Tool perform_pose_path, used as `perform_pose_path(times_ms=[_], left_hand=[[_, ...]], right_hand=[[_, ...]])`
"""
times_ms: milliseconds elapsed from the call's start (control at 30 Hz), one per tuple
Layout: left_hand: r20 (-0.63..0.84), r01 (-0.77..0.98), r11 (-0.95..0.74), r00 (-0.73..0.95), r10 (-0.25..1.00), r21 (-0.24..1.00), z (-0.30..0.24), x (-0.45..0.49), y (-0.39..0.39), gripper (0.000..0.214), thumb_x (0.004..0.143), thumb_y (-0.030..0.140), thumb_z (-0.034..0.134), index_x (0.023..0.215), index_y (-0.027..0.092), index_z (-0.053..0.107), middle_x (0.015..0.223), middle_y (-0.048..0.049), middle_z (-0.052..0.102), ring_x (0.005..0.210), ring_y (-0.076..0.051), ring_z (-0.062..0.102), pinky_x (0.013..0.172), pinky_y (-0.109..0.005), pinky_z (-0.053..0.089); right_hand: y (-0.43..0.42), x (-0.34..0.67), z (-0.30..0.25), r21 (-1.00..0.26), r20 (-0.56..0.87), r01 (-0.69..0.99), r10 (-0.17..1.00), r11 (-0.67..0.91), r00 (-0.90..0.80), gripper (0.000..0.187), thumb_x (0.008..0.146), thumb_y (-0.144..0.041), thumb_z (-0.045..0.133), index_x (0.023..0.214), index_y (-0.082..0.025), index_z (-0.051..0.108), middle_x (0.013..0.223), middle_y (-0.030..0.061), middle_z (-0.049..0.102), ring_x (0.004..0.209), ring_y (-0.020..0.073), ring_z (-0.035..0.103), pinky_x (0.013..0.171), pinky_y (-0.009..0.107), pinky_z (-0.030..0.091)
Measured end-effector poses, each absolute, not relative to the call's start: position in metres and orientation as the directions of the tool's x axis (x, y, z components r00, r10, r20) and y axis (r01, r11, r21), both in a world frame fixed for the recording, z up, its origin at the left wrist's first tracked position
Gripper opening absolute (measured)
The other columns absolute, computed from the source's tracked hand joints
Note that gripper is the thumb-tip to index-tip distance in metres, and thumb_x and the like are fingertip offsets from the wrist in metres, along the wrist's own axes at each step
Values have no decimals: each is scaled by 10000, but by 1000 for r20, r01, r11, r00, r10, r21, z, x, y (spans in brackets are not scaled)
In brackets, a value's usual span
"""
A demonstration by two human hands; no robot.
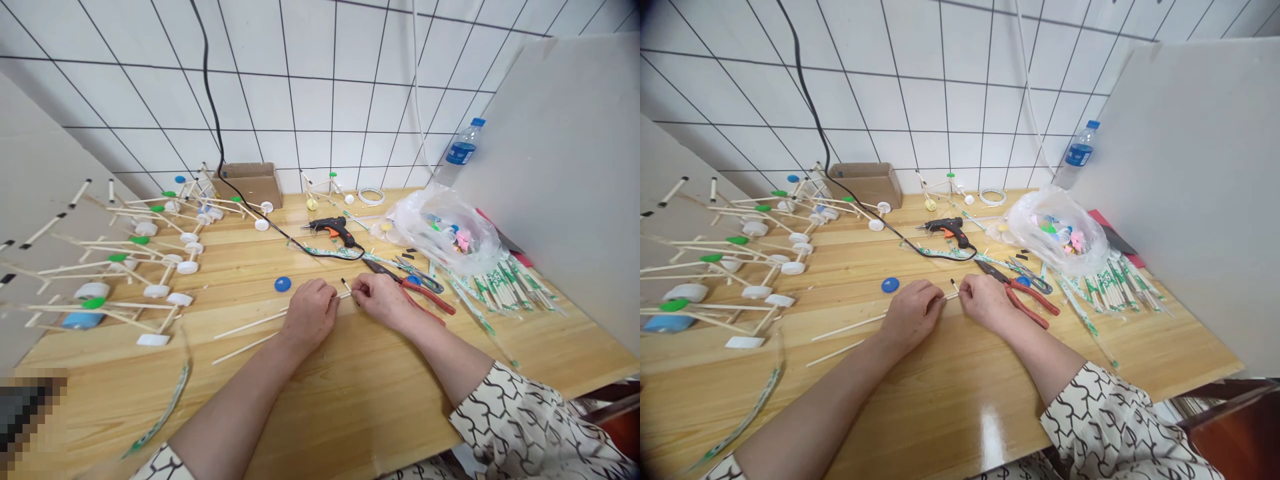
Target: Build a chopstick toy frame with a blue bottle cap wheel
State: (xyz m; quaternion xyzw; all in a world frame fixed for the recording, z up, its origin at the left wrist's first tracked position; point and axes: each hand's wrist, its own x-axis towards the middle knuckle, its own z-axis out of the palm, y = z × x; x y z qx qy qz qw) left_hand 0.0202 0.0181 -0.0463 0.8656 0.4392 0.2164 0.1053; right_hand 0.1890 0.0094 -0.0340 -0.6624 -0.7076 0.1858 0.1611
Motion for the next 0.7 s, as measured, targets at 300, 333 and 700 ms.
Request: perform_pose_path(times_ms=[300, 333, 700], left_hand=[[363, 687, -568, 439, 822, 454, -48, 11, 25, 193, 854, 224, 444, 775, 165, 611, 780, -55, 608, 778, -178, 555, 728, -306, 437], [374, 686, -559, 420, 827, 466, -47, 9, 26, 197, 855, 225, 441, 774, 166, 611, 777, -53, 608, 777, -176, 555, 727, -302, 436], [396, 703, -573, 426, 813, 421, -39, 5, 22, 159, 824, 192, 473, 755, 172, 615, 752, -40, 627, 749, -178, 563, 694, -299, 433]], right_hand=[[10, 190, -35, -517, -7, 854, 997, 63, -78, 125, 714, -166, 517, 678, -187, 635, 605, 5, 637, 548, 120, 521, 525, 217, 323], [10, 190, -35, -525, -7, 849, 997, 63, -79, 123, 713, -165, 519, 678, -186, 635, 607, 5, 639, 551, 121, 525, 524, 216, 324], [10, 193, -19, -654, 33, 757, 999, 22, -1, 90, 689, -159, 544, 625, -170, 607, 582, -2, 608, 534, 109, 497, 513, 212, 334]])
